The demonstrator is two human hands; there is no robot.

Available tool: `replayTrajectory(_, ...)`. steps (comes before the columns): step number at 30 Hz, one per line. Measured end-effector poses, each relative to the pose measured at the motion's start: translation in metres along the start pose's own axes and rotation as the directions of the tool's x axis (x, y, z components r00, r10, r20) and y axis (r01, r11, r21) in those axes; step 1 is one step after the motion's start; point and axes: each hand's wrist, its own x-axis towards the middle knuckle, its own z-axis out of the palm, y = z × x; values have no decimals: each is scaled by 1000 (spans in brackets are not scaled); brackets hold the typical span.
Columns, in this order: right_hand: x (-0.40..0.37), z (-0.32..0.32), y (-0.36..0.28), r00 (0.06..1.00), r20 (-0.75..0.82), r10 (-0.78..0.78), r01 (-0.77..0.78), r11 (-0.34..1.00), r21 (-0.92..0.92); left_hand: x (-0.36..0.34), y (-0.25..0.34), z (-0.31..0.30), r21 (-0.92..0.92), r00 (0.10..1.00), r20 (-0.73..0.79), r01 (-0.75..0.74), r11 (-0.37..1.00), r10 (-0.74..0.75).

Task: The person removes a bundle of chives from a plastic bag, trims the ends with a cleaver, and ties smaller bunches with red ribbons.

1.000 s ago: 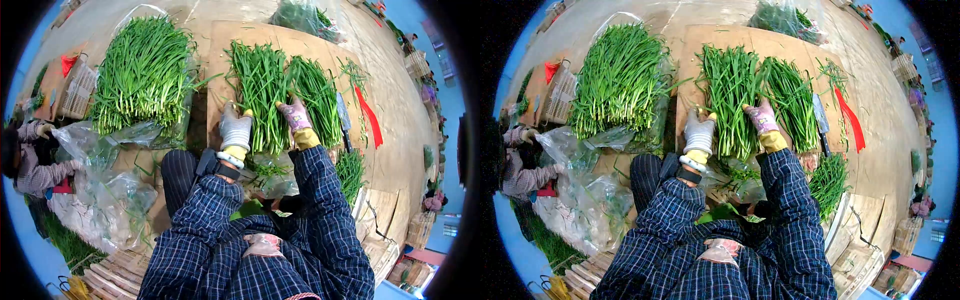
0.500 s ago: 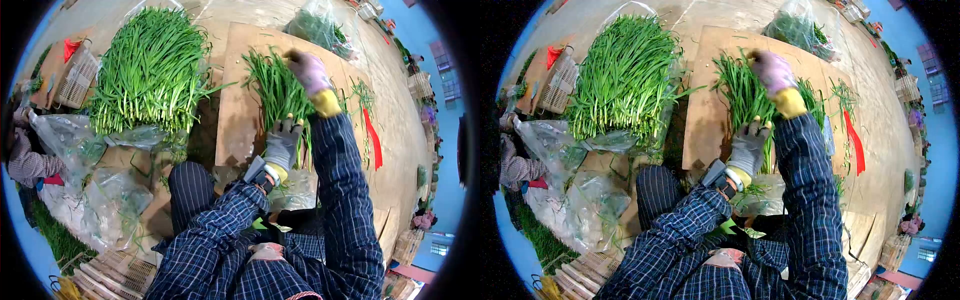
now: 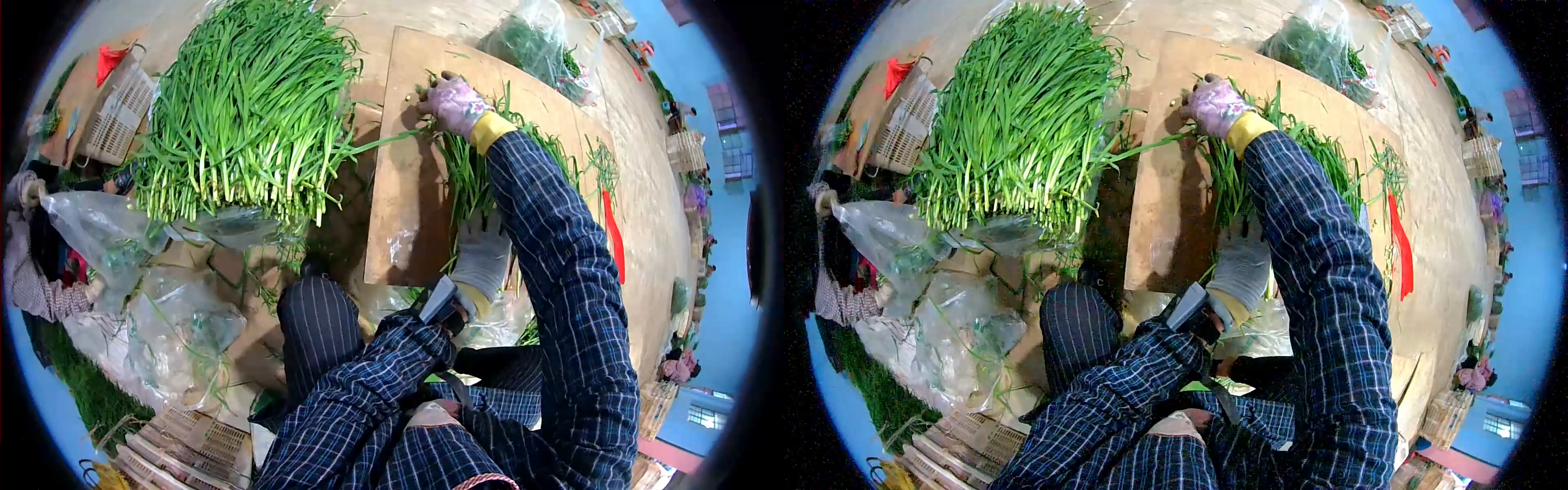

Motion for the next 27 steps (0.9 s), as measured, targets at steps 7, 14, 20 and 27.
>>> replayTrajectory(7, -1, 12, 4, 974, -101, 205, -162, 931, 327, -3, -2, 29, 86, 992, -127, 26, 996, -15)
replayTrajectory(14, -48, -31, 52, 864, -145, 483, 24, 250, 968, -6, -7, -7, -10, 981, -194, 19, 1000, -20)
replayTrajectory(20, -101, -113, 82, 936, -158, 314, 157, 28, 987, -13, -15, -4, -5, 992, -90, 92, 996, -92)
replayTrajectory(27, -123, -103, 63, 797, -340, 499, 252, 236, 939, -14, -15, -22, -27, 989, 59, 135, 990, -133)
